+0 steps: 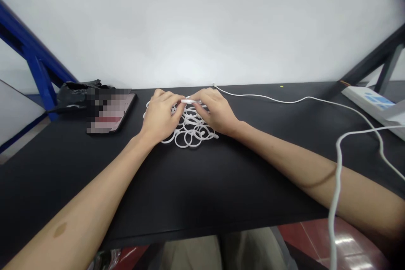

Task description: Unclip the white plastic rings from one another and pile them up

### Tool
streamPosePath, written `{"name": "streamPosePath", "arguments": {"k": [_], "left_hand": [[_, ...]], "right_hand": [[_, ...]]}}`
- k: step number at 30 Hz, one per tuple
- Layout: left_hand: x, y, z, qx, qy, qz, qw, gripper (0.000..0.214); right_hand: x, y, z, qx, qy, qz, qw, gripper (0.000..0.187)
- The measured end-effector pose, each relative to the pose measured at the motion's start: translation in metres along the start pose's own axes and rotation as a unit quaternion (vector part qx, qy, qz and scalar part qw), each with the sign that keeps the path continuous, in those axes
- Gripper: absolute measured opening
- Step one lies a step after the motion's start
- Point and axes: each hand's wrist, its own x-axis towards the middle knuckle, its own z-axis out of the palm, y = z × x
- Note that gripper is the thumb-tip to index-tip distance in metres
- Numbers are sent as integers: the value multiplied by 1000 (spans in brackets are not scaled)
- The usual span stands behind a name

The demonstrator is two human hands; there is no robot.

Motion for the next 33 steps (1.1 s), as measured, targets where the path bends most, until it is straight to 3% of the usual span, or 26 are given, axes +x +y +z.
{"name": "streamPosePath", "arguments": {"k": [6, 13, 20, 24, 27, 33], "left_hand": [[-1, 7, -1, 1, 2, 37, 999, 24], [-4, 19, -5, -12, 39, 99, 994, 20], [-17, 63, -6, 27, 42, 205, 977, 22], [-12, 78, 0, 111, 59, 236, 964, 28], [-1, 84, 6, 164, 62, 266, 948, 19], [19, 89, 22, 150, 70, 259, 952, 14]], "right_hand": [[-11, -2, -23, -56, -16, -38, 998, 31], [-55, 12, -60, -86, -79, -58, 991, 28], [-67, 3, -72, 24, -45, 140, 989, 21], [-62, -2, -72, 65, -46, 156, 985, 14], [-61, -3, -73, 103, -35, 182, 977, 12], [-63, -2, -75, 203, -9, 283, 937, 16]]}}
